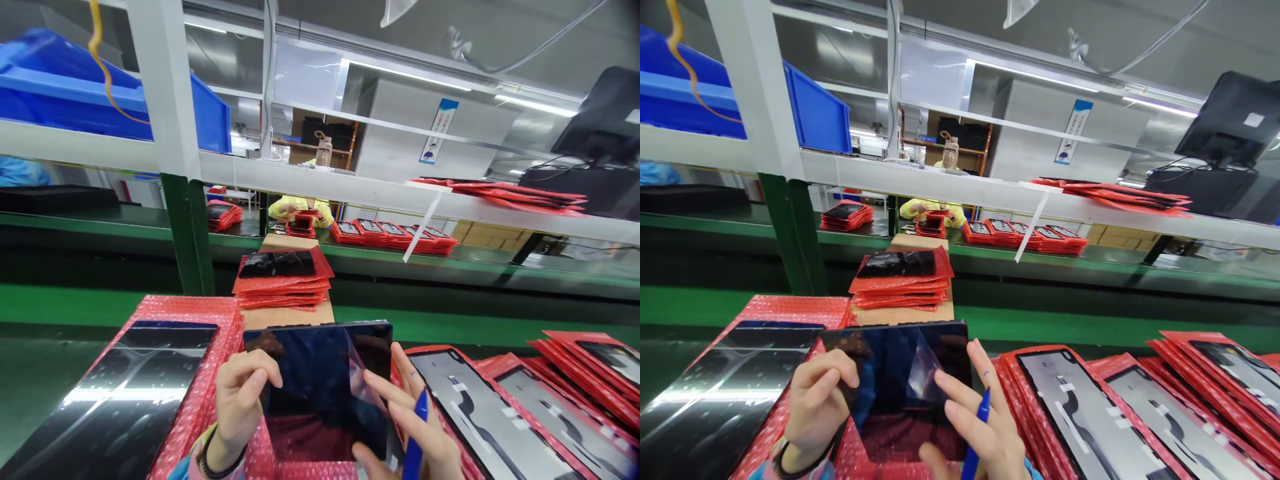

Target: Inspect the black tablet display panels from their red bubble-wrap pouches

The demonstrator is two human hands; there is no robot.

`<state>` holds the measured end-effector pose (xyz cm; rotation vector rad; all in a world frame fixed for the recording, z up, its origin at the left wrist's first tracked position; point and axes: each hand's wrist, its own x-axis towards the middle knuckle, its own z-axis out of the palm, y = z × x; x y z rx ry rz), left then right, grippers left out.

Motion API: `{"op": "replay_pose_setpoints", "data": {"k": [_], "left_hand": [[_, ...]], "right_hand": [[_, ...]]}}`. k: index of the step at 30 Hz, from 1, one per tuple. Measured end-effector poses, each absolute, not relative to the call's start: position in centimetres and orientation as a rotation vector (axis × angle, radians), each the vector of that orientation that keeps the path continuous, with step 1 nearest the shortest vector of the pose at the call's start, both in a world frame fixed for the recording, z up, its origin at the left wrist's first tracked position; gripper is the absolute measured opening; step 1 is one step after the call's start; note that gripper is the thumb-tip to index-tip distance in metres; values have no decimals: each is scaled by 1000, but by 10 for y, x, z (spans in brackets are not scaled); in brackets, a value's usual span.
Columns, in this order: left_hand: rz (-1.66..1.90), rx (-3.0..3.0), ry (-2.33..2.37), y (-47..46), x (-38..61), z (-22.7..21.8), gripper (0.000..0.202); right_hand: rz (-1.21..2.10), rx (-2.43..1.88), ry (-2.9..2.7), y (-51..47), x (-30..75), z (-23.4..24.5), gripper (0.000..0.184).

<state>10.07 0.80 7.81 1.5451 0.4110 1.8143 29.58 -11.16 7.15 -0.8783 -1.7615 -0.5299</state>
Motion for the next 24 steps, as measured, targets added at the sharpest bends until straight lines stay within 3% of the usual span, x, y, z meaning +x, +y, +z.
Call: {"op": "replay_pose_setpoints", "data": {"k": [9,13,17,24], "left_hand": [[1707,1753,380,-8,104,70,33],[1731,1787,336,-19,108,67,19],[1823,1460,456,-39,124,64,9],[1788,1108,446,-63,148,71,24]], "right_hand": [[-708,-842,-1460,-108,304,66,41],[-669,-863,-1309,-106,312,60,31],[-558,-812,-1192,-96,314,67,26],[-383,-662,-1171,-80,315,78,23]]}}
